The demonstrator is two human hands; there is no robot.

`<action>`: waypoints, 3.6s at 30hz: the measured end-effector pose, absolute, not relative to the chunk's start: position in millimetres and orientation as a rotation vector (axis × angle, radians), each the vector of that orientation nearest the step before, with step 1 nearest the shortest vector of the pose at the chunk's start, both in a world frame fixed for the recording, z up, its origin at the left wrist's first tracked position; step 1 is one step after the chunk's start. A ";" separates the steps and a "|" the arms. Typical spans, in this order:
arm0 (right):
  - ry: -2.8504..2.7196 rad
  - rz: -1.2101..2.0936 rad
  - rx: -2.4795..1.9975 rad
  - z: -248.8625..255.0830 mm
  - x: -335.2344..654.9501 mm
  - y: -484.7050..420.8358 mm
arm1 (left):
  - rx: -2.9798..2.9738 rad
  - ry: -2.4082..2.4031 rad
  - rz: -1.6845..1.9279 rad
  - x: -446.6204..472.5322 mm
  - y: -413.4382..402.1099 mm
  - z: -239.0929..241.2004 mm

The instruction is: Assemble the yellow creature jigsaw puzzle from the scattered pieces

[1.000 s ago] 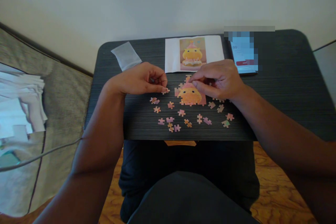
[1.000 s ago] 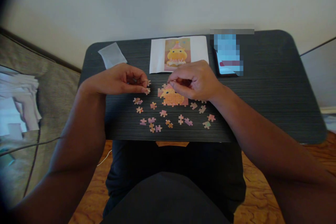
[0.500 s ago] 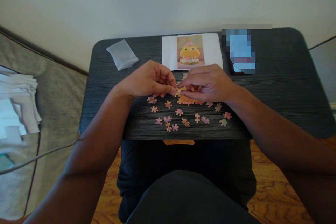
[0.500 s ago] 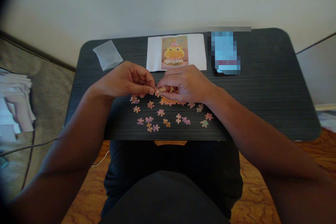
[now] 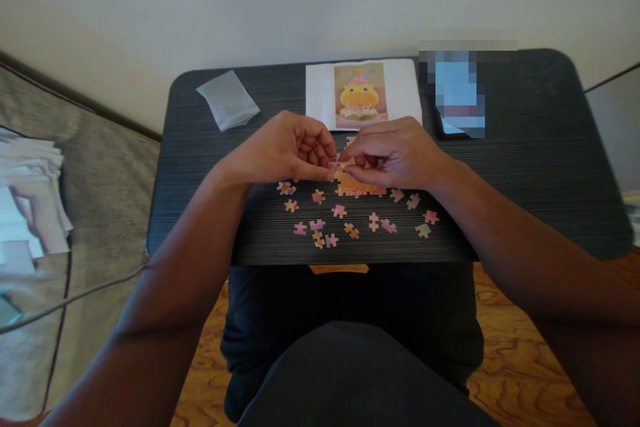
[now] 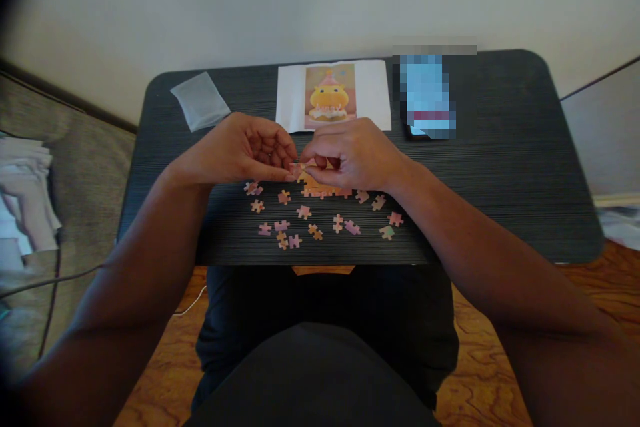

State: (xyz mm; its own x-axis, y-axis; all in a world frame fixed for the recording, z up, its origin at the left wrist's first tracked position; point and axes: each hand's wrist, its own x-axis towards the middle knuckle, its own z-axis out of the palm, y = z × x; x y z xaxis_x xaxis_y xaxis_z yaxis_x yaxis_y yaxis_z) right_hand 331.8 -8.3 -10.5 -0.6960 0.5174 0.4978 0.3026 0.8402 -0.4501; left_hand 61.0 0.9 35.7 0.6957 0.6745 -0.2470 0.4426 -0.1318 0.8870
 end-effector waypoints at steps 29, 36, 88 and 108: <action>-2.469 0.622 -0.828 2.7 345.1 -9.9 | 2.094 0.831 0.463 70.7 -11.7 27.4; -2.423 0.574 -0.908 6.3 350.3 -10.1 | 2.339 0.660 0.399 90.4 -30.7 25.6; -1.642 1.388 -1.576 15.4 347.2 -124.6 | 2.821 0.554 0.464 103.9 -62.7 5.6; -1.967 0.626 -1.516 -2.6 341.9 -137.6 | 2.837 0.786 0.381 109.5 -72.0 1.9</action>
State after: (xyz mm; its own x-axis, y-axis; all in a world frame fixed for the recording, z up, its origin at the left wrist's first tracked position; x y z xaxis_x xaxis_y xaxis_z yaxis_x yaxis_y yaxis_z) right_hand 341.9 -137.6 -2.6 -0.1924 0.9689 0.1553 0.7008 0.2465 -0.6695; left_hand 109.5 -72.0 1.9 0.8281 0.5246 0.1977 0.4805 -0.8458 0.2318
